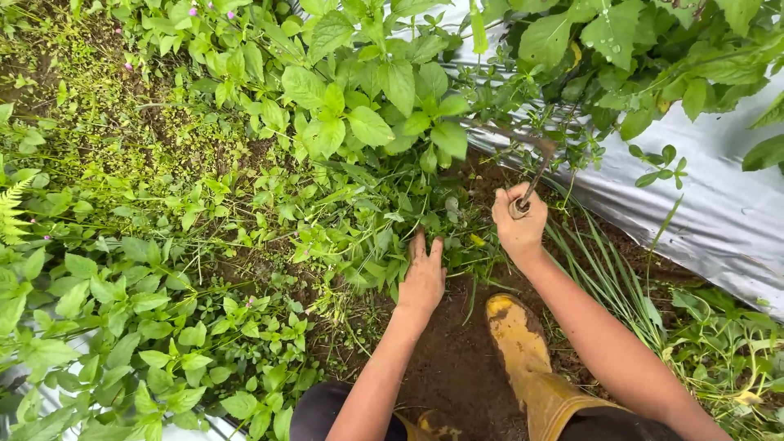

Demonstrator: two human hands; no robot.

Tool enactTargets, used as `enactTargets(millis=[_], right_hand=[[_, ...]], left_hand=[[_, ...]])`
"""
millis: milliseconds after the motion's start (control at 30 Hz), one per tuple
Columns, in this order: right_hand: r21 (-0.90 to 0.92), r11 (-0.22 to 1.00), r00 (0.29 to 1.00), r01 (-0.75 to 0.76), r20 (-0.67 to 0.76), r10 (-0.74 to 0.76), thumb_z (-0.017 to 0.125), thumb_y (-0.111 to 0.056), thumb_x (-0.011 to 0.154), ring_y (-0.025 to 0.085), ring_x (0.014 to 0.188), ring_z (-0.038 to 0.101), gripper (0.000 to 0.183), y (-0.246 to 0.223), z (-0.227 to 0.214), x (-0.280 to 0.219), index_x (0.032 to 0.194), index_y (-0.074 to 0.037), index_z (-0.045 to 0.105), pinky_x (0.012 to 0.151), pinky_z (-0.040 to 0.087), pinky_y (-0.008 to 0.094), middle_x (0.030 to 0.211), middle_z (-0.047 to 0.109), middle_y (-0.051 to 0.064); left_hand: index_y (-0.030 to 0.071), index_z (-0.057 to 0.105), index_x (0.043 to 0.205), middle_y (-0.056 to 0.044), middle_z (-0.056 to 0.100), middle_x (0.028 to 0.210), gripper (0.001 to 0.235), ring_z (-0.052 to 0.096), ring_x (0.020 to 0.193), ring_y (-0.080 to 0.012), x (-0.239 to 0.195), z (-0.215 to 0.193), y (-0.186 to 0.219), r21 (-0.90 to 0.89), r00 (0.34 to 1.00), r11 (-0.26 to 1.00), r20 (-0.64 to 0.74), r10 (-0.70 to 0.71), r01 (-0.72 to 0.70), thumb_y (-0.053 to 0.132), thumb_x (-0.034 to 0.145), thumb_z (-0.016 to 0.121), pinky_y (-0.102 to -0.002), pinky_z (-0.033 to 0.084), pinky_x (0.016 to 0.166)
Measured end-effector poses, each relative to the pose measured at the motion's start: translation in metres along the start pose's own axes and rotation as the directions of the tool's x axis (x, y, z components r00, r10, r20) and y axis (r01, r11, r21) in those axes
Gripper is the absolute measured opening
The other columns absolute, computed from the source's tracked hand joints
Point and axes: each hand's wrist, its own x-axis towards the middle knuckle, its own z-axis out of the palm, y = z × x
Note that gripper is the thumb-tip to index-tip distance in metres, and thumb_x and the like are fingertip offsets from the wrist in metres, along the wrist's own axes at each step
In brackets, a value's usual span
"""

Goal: The person uses a small hand hoe to loosen soil and uproot weeds along the edge of a garden bed covered with white plastic mulch. They repeatedly scrape the ground, pull out the loosened weeds by hand, and gather them into a pile.

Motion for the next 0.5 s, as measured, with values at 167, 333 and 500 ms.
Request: enactTargets(millis=[167,333,500], right_hand=[[-0.484,0.701,0.755,-0.525,0.115,0.645,0.062,-0.017,0.101,0.023,0.048,0.052,0.022,0.063,-0.02,-0.056,0.083,-0.01,0.051,0.053,0.046,0.043,0.055,0.052,0.01],[-0.404,0.65,0.683,-0.644,0.08,0.726,0.062,-0.018,0.098,0.017,0.047,0.056,0.025,0.042,-0.028,-0.063,0.075,-0.013,0.053,0.049,0.047,0.037,0.052,0.055,0.006],[-0.54,0.622,0.708,-0.568,0.065,0.703,0.063,-0.021,0.101,0.022,0.051,0.053,0.022,-0.012,-0.024,-0.035,0.092,-0.001,0.063,0.051,0.045,0.044,0.061,0.06,0.017]], left_hand=[[0.012,0.034,0.152,-0.017,-0.005,0.17,0.055,0.049,0.134,-0.0449,-0.034,-0.04,0.041,-0.021,0.991,0.999,-0.128,0.037,-0.04,0.005,0.101,0.054,-0.066,0.059,0.086],[0.015,0.023,0.161,-0.02,-0.009,0.169,0.075,0.032,0.149,-0.0412,-0.018,-0.036,0.015,0.082,0.984,0.995,-0.164,0.067,-0.054,0.007,0.098,0.064,-0.06,0.059,0.094],[0.008,0.02,0.162,-0.026,0.023,0.163,0.081,0.038,0.147,-0.0397,0.025,0.026,-0.037,0.155,0.996,0.987,-0.08,0.045,-0.032,0.027,0.099,0.066,-0.052,0.055,0.104]])
